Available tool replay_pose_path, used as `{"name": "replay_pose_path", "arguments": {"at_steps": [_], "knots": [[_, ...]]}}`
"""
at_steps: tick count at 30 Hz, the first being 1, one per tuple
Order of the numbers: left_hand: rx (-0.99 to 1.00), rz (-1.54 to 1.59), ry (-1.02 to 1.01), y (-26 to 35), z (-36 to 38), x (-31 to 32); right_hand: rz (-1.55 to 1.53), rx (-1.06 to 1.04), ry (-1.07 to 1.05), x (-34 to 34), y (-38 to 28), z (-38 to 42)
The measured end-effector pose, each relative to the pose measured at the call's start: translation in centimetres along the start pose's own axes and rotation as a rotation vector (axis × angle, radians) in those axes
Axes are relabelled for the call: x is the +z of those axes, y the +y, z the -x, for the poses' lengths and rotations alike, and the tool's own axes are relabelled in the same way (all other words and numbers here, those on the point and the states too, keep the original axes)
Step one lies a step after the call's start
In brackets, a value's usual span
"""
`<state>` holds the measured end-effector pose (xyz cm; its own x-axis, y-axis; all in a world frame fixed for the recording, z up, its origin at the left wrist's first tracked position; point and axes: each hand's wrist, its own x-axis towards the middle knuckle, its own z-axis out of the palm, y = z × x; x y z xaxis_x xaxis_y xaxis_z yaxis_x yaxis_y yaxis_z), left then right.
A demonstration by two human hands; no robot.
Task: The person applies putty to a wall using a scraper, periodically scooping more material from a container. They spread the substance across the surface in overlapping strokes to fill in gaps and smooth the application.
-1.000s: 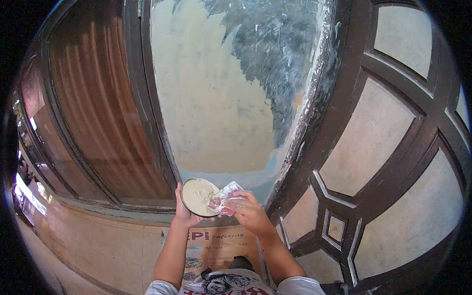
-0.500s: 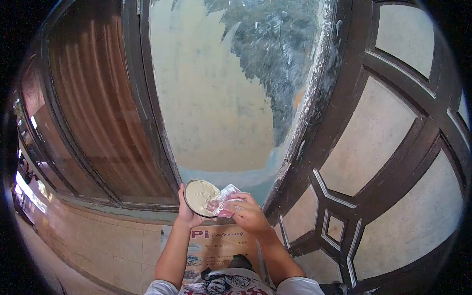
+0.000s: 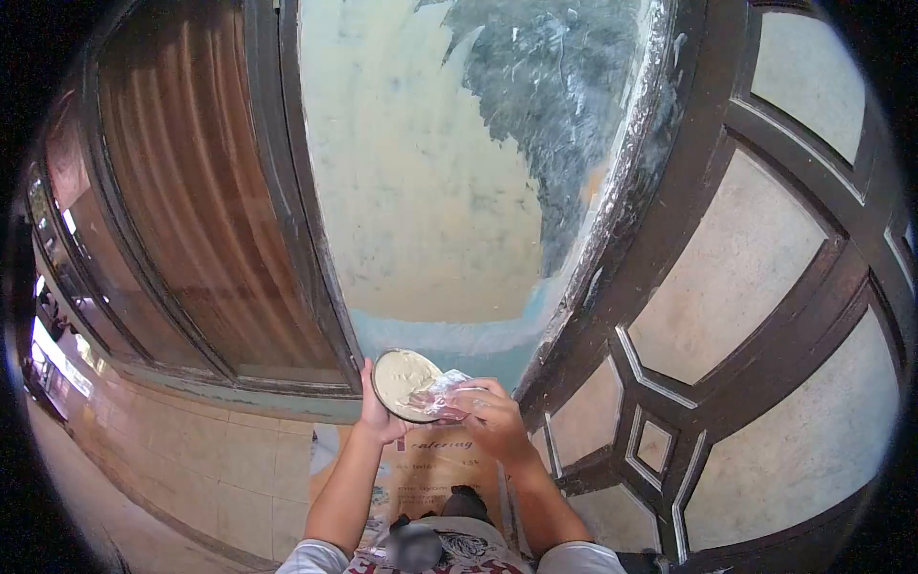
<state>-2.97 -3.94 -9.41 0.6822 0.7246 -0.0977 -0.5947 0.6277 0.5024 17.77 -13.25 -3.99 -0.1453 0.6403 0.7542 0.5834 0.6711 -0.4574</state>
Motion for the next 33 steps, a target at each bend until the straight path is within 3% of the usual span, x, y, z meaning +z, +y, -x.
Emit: {"name": "replay_pose_path", "arguments": {"at_steps": [6, 7, 12, 14, 17, 18, 20, 21, 23, 24, 26, 27, 31, 33], "knots": [[0.007, 0.126, -0.005, -2.1, 1.5, -1.6, -0.046, 0.092, 0.038, -0.1, 0.2, 0.4], [0.011, 0.342, -0.213, -2.8, 1.7, -3.2, -0.04, 0.144, 0.047, 0.0, 0.7, 0.9], [0.074, 0.418, -0.276, -4.8, 7.0, -9.0, -0.078, 0.318, 0.073, 2.2, 4.6, 0.2], [0.234, 0.407, 0.005, -4.9, 10.1, -9.8, -0.064, 0.452, -0.075, 4.5, 8.1, -0.4], [0.418, 0.462, 0.155, -3.9, 13.9, -9.1, -0.067, 0.452, -0.209, 9.1, 10.6, -3.7], [0.445, 0.474, -0.022, -3.4, 15.5, -9.2, -0.08, 0.445, -0.221, 11.1, 12.1, -4.3], [0.57, 0.452, 0.228, -3.4, 18.2, -9.2, 0.025, 0.259, -0.186, 15.2, 15.0, -5.1], [0.583, 0.458, 0.243, -3.2, 19.3, -8.1, 0.012, 0.258, -0.202, 16.8, 15.6, -5.9], [0.727, 0.641, 0.457, -2.7, 20.7, -5.9, 0.104, 0.308, -0.193, 19.6, 16.5, -7.7], [0.737, 0.646, 0.47, -3.4, 21.8, -7.2, 0.094, 0.308, -0.207, 20.8, 17.1, -8.3], [0.724, 0.448, 0.283, -4.7, 24.1, -10.7, 0.186, 0.269, -0.161, 23.0, 17.8, -9.8], [0.749, 0.421, 0.28, -3.8, 23.8, -7.5, 0.2, 0.281, -0.198, 23.5, 17.8, -10.3], [0.851, 0.597, 0.496, -4.5, 24.7, -9.8, 0.244, 0.282, -0.286, 26.1, 18.2, -11.6], [0.836, 0.494, 0.47, -4.1, 24.6, -10.1, 0.363, 0.341, -0.288, 27.0, 18.5, -11.7]]}}
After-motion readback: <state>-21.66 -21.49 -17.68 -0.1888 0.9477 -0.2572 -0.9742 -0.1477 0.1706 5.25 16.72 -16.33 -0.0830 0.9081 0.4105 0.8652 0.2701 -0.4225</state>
